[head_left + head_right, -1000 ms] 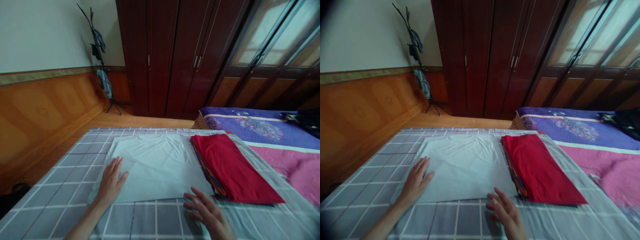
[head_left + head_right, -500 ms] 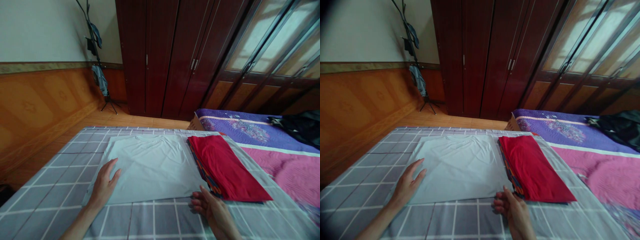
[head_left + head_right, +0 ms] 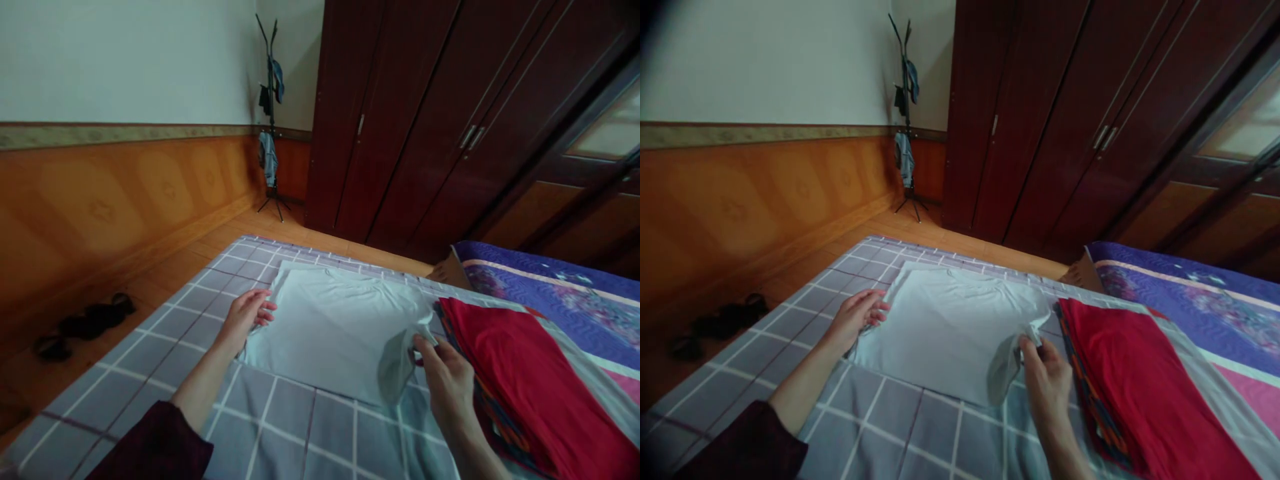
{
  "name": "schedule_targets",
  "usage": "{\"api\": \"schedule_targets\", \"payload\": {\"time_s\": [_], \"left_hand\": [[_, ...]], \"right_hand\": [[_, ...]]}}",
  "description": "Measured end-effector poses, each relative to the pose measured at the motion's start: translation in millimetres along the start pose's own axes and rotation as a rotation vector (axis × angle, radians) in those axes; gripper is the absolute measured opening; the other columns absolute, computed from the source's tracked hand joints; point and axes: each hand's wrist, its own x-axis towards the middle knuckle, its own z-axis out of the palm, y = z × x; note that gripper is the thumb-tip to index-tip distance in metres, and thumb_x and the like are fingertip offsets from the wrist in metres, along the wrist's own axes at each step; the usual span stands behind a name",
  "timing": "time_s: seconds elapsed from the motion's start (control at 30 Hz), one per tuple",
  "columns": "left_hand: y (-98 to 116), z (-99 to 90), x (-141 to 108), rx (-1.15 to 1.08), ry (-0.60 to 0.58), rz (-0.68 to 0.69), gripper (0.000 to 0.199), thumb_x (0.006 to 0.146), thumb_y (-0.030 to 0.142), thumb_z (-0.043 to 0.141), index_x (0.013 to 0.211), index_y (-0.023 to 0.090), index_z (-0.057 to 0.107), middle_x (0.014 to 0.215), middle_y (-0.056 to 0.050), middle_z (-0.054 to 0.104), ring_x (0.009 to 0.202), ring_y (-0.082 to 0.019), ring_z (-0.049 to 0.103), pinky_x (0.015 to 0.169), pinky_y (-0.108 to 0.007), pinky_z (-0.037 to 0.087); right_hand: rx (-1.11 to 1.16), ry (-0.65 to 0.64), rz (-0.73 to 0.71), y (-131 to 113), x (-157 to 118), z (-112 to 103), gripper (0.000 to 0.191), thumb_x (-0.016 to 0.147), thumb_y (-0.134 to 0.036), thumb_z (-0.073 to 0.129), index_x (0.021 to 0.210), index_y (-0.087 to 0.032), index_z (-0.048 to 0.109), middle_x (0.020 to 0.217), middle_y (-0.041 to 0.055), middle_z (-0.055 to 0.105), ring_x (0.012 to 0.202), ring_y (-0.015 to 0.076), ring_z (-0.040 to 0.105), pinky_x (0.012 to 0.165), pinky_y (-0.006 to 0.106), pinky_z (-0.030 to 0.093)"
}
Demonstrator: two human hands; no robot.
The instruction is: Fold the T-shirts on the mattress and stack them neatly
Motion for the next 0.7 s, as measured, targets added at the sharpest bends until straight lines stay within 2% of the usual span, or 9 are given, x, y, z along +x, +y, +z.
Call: {"api": "schedule_targets", "payload": {"time_s": [0.1, 0.13, 0.2, 0.3, 0.37, 0.43, 0.5, 0.57, 0.7], "left_hand": [[7, -9.5, -2, -0.028, -0.174, -0.093, 0.054, 0.077, 0.060, 0.058, 0.102, 0.011, 0.058, 0.078, -0.010, 0.070, 0.060, -0.016, 0.066, 0.052, -0.023, 0.047], [8, -13.5, -3, -0.030, -0.222, -0.124, 0.057, 0.079, 0.062, 0.055, 0.104, 0.011, 0.058, 0.080, -0.011, 0.070, 0.063, -0.017, 0.067, 0.054, -0.024, 0.049], [9, -22.3, -3, -0.026, -0.276, -0.197, 0.063, 0.081, 0.068, 0.047, 0.109, 0.012, 0.057, 0.081, -0.012, 0.070, 0.064, -0.019, 0.068, 0.055, -0.027, 0.050], [7, -34.9, -6, 0.029, -0.273, -0.248, 0.064, 0.081, 0.069, 0.044, 0.113, 0.015, 0.055, 0.079, -0.007, 0.067, 0.060, -0.016, 0.065, 0.052, -0.025, 0.048], [2, -40.3, -9, 0.088, -0.256, -0.204, 0.056, 0.078, 0.063, 0.054, 0.109, 0.016, 0.056, 0.076, -0.002, 0.063, 0.060, -0.013, 0.061, 0.050, -0.020, 0.045], [-4, -41.8, -12, 0.169, -0.276, -0.133, 0.051, 0.075, 0.053, 0.063, 0.109, 0.016, 0.055, 0.071, 0.002, 0.058, 0.058, -0.010, 0.056, 0.047, -0.017, 0.039], [-10, -39.8, -13, 0.235, -0.316, -0.078, 0.052, 0.072, 0.043, 0.067, 0.113, 0.015, 0.051, 0.071, 0.003, 0.056, 0.056, -0.010, 0.054, 0.047, -0.017, 0.037], [-15, -36.5, -12, 0.284, -0.341, -0.031, 0.056, 0.067, 0.032, 0.067, 0.117, 0.014, 0.049, 0.074, 0.002, 0.058, 0.058, -0.011, 0.055, 0.050, -0.019, 0.038], [-19, -35.3, -7, 0.350, -0.291, 0.029, 0.053, 0.062, 0.017, 0.061, 0.114, 0.013, 0.052, 0.071, 0.002, 0.056, 0.061, -0.012, 0.054, 0.055, -0.021, 0.038]], "right_hand": [[-0.101, -0.110, -0.274, -45, -1, 54, 0.030, 0.076, -0.042, 0.053, 0.085, -0.015, 0.063, 0.074, 0.0038, 0.063, 0.062, 0.0169, 0.056, 0.059, 0.028, 0.043], [-0.199, -0.131, -0.386, -58, -10, 75, 0.025, 0.078, -0.037, 0.049, 0.084, -0.017, 0.063, 0.083, 0.0058, 0.065, 0.069, 0.0180, 0.058, 0.063, 0.029, 0.044], [-0.411, -0.260, -0.600, -77, -35, 116, 0.020, 0.082, -0.028, 0.045, 0.084, -0.019, 0.062, 0.100, 0.0077, 0.064, 0.086, 0.0196, 0.059, 0.072, 0.029, 0.044], [-0.673, -0.533, -0.894, -79, -81, 165, 0.016, 0.084, -0.017, 0.045, 0.086, -0.019, 0.061, 0.100, 0.0084, 0.062, 0.091, 0.0208, 0.056, 0.076, 0.030, 0.044], [-0.717, -0.653, -0.995, -69, -105, 181, 0.013, 0.083, -0.014, 0.048, 0.083, -0.020, 0.060, 0.094, 0.0064, 0.062, 0.087, 0.0204, 0.056, 0.076, 0.030, 0.045], [-0.709, -0.703, -1.029, -56, -117, 183, 0.012, 0.084, -0.013, 0.050, 0.084, -0.020, 0.060, 0.097, 0.0058, 0.063, 0.089, 0.0200, 0.056, 0.079, 0.031, 0.046], [-0.698, -0.716, -1.025, -44, -118, 174, 0.013, 0.084, -0.013, 0.051, 0.090, -0.020, 0.061, 0.106, 0.0068, 0.062, 0.095, 0.0207, 0.055, 0.085, 0.032, 0.046], [-0.698, -0.710, -1.006, -35, -111, 158, 0.018, 0.083, -0.014, 0.053, 0.098, -0.019, 0.062, 0.114, 0.0077, 0.060, 0.103, 0.0224, 0.054, 0.090, 0.034, 0.045], [-0.770, -0.633, -1.023, -15, -92, 120, 0.033, 0.081, -0.009, 0.051, 0.111, -0.017, 0.060, 0.124, 0.0118, 0.057, 0.113, 0.0276, 0.051, 0.095, 0.040, 0.044]]}}
